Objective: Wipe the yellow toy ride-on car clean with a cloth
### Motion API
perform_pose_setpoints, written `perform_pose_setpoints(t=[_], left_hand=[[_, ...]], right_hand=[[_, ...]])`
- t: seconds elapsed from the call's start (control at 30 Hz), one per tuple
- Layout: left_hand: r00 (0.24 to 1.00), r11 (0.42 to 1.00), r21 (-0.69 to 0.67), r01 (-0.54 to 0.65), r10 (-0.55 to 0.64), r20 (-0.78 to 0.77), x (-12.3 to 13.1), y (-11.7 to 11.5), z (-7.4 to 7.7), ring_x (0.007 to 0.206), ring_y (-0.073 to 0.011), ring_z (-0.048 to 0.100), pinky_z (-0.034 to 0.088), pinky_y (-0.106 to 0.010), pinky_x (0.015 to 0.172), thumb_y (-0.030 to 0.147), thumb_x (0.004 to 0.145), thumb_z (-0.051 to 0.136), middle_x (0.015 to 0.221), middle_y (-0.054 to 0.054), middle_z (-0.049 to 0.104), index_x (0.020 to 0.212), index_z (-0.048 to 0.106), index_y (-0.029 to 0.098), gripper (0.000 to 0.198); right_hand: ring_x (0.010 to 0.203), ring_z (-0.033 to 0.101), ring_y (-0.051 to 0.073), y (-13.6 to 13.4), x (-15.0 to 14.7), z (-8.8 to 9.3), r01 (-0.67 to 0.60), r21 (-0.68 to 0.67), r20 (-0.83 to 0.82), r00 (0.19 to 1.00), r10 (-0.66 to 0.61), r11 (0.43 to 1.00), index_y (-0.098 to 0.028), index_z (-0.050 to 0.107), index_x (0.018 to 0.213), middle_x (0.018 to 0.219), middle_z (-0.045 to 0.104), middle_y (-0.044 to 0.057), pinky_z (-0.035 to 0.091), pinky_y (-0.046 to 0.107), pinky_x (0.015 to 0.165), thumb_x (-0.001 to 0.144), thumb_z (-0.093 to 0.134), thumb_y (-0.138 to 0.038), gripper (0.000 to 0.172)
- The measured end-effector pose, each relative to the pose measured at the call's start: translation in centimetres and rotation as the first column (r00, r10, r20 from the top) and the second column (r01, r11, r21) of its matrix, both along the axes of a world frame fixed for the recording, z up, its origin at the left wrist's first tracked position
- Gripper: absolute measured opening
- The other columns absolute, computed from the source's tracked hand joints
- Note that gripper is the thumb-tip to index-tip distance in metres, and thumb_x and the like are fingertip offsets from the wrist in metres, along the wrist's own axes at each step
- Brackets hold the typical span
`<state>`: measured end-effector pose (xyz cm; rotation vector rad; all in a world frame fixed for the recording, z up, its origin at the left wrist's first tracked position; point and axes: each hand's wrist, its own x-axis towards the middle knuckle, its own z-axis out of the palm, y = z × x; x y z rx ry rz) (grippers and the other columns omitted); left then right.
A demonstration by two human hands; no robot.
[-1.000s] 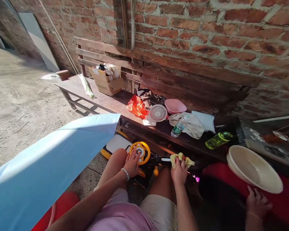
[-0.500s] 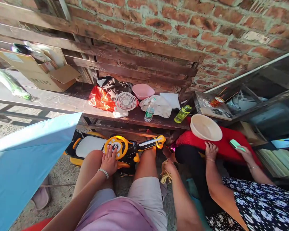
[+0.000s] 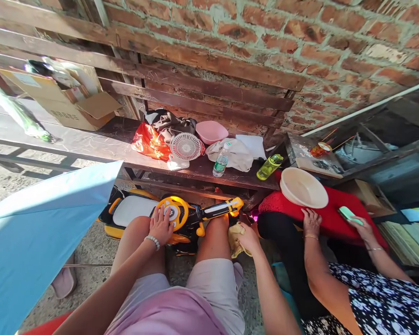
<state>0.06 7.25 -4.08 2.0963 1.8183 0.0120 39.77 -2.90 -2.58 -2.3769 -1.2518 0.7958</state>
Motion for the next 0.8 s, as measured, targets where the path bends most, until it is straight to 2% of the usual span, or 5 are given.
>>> perform_pose_setpoints(t=[0.23, 0.43, 0.57, 0.7, 0.8], left_hand=[[1.000, 0.999, -0.034, 0.011, -0.011, -0.009, 0.4, -0.1, 0.4, 0.176, -0.0410, 0.006, 0.035, -0.064, 0.134, 0.030, 0.104, 0.052, 0.189, -0.018, 0.018, 0.179, 0.029, 0.015, 0.079], [1.000, 1.000, -0.008, 0.004, -0.004, 0.021, 0.1, -0.2, 0.3, 0.176, -0.0414, 0.007, 0.037, -0.065, 0.133, 0.030, 0.105, 0.051, 0.188, -0.020, 0.021, 0.178, 0.032, 0.014, 0.077], [1.000, 1.000, 0.010, 0.001, -0.001, 0.025, 0.1, -0.3, 0.0, 0.176, -0.0413, 0.009, 0.035, -0.064, 0.134, 0.031, 0.105, 0.056, 0.188, -0.022, 0.020, 0.177, 0.034, 0.014, 0.077], [0.999, 1.000, 0.028, 0.012, -0.013, 0.029, 0.0, -0.4, -0.6, 0.175, -0.0414, 0.010, 0.038, -0.060, 0.134, 0.029, 0.105, 0.056, 0.187, -0.020, 0.023, 0.177, 0.035, 0.014, 0.076], [1.000, 0.999, 0.034, 0.019, -0.020, 0.023, 0.0, -0.5, -0.6, 0.175, -0.0419, 0.009, 0.040, -0.061, 0.132, 0.028, 0.103, 0.056, 0.187, -0.020, 0.025, 0.178, 0.033, 0.015, 0.079]], right_hand=[[0.133, 0.066, 0.033, 8.8, 1.9, 6.3, -0.062, 0.340, 0.294, 0.955, -0.043, 0.938, -0.020, 0.074, 0.141, 0.145, 0.069, 0.016, 0.052, 0.044, 0.118, 0.085, 0.067, -0.035, 0.058], [0.132, 0.061, 0.036, 12.2, -1.2, 3.1, -0.077, 0.039, 0.354, 0.934, 0.058, 0.996, -0.023, 0.074, 0.143, 0.147, 0.063, 0.017, 0.048, 0.045, 0.113, 0.090, 0.071, -0.053, 0.061], [0.127, 0.062, 0.032, 11.5, -1.4, 0.8, -0.025, 0.094, 0.369, 0.929, -0.011, 0.995, -0.026, 0.072, 0.147, 0.145, 0.062, 0.015, 0.048, 0.042, 0.113, 0.094, 0.066, -0.055, 0.060], [0.141, 0.053, 0.037, 11.3, -1.6, 0.8, 0.058, 0.135, 0.455, 0.883, -0.114, 0.989, -0.027, 0.075, 0.143, 0.163, 0.052, 0.017, 0.051, 0.048, 0.110, 0.098, 0.062, -0.043, 0.049], [0.154, 0.042, 0.040, 11.6, -2.9, 1.9, -0.023, 0.081, 0.546, 0.837, -0.025, 0.996, -0.026, 0.078, 0.135, 0.173, 0.047, 0.015, 0.050, 0.053, 0.110, 0.097, 0.062, -0.031, 0.041]])
